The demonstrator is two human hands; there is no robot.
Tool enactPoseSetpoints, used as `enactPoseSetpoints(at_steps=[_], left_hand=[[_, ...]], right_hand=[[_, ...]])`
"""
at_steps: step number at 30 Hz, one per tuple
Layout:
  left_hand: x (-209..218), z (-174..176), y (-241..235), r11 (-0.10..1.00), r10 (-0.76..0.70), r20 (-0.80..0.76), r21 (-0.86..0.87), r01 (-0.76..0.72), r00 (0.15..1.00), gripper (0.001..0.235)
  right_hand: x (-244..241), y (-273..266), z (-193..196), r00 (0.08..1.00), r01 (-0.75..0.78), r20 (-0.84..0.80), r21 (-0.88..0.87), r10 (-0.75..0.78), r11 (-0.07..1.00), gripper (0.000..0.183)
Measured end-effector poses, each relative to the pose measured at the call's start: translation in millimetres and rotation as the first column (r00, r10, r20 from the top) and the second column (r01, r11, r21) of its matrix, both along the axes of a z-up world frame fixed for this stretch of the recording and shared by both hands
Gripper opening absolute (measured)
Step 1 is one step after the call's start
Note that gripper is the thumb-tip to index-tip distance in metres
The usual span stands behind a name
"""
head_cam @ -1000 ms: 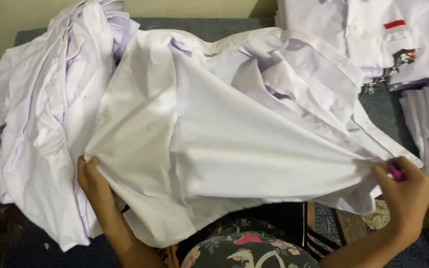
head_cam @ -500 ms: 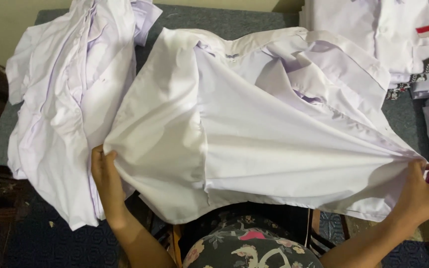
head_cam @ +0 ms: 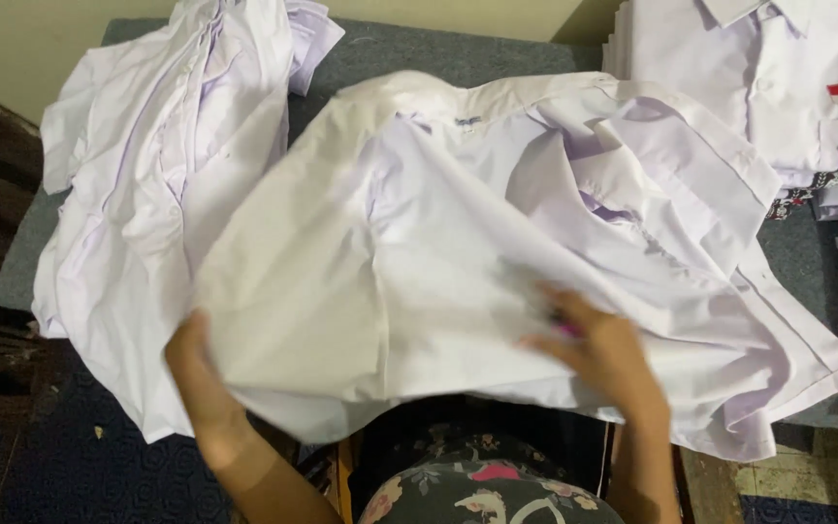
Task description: The person uses a pink seam ripper to remove threads from the collar and hem of a white shirt. They then fold the shirt neatly on a table, smoothing the fabric and aligning the edges before placing it on a stack of other folded shirts.
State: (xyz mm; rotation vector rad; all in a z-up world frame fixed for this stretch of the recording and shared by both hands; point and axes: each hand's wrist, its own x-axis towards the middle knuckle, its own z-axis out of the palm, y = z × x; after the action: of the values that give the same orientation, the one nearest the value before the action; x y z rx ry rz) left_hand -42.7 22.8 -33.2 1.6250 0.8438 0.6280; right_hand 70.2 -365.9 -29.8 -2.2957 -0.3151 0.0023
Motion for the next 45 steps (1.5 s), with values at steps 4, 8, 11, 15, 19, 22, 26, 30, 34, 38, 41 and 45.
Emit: enactPoseSetpoints(at_steps=[4,8,11,15,19,22,26,30,34,38,41,45], left_hand=[[9,39,-17,0.856,0.442,0.163,-0.369,-0.361,0.882,0.05],[5,22,-1,0.993,0.12,0.205,-0.014,-0.12,0.971,0.016],[17,27,-10,0.989,0.054,0.048,0.132,-0.06,0.997,0.032],[29,8,-5,0.898,-0.064,0.199,0.44,-0.031,0.978,0.036],[56,37,-20,0.711,-0.048,0.188,0.696,-0.098,0.981,0.044],[87,46,-32,0.735,-0.314,0.249,0.674,0.069,0.916,0.031],[145,68,-72,0.575,-0.696,0.155,0.705,0.415,0.701,0.019],[237,9,-108,0.334,-0.861,0.069,0.824,0.457,0.504,0.027],[306,-34,-135,0.236,-0.709,-0.291,0.76,0.606,0.642,0.043],[338,-75,-143,0.217,-0.532,-0.324,0.841,0.495,0.783,0.032],[336,-88,-140,0.238,-0.54,-0.344,0.813,0.532,0.768,0.026],[346,-105,-135,0.236,-0.533,-0.329,0.827,0.51,0.78,0.021]], right_hand=[[-8,24,-48,0.892,-0.435,-0.26,-0.273,0.37,0.858,0.062],[-26,27,-103,0.879,-0.459,-0.109,-0.455,0.464,0.763,0.037],[-21,25,-120,0.892,-0.413,0.0,-0.406,0.452,0.815,0.031],[-17,31,-101,0.863,-0.466,0.007,-0.376,0.506,0.801,0.038],[-20,48,-44,0.712,-0.698,-0.109,-0.006,0.694,0.716,0.029],[-15,54,-33,0.678,-0.735,-0.091,-0.053,0.729,0.676,0.027],[23,49,24,0.826,-0.544,0.107,-0.104,0.553,0.833,0.027],[113,25,18,0.895,-0.341,0.262,-0.117,0.36,0.933,0.022],[200,22,-7,0.889,-0.087,0.458,0.096,0.034,0.992,0.013],[233,30,-36,0.904,0.063,0.413,0.137,-0.115,0.989,0.015],[217,38,-45,0.921,0.138,0.362,0.044,-0.145,0.989,0.017],[200,43,-30,0.944,0.193,0.283,-0.064,-0.168,0.979,0.015]])
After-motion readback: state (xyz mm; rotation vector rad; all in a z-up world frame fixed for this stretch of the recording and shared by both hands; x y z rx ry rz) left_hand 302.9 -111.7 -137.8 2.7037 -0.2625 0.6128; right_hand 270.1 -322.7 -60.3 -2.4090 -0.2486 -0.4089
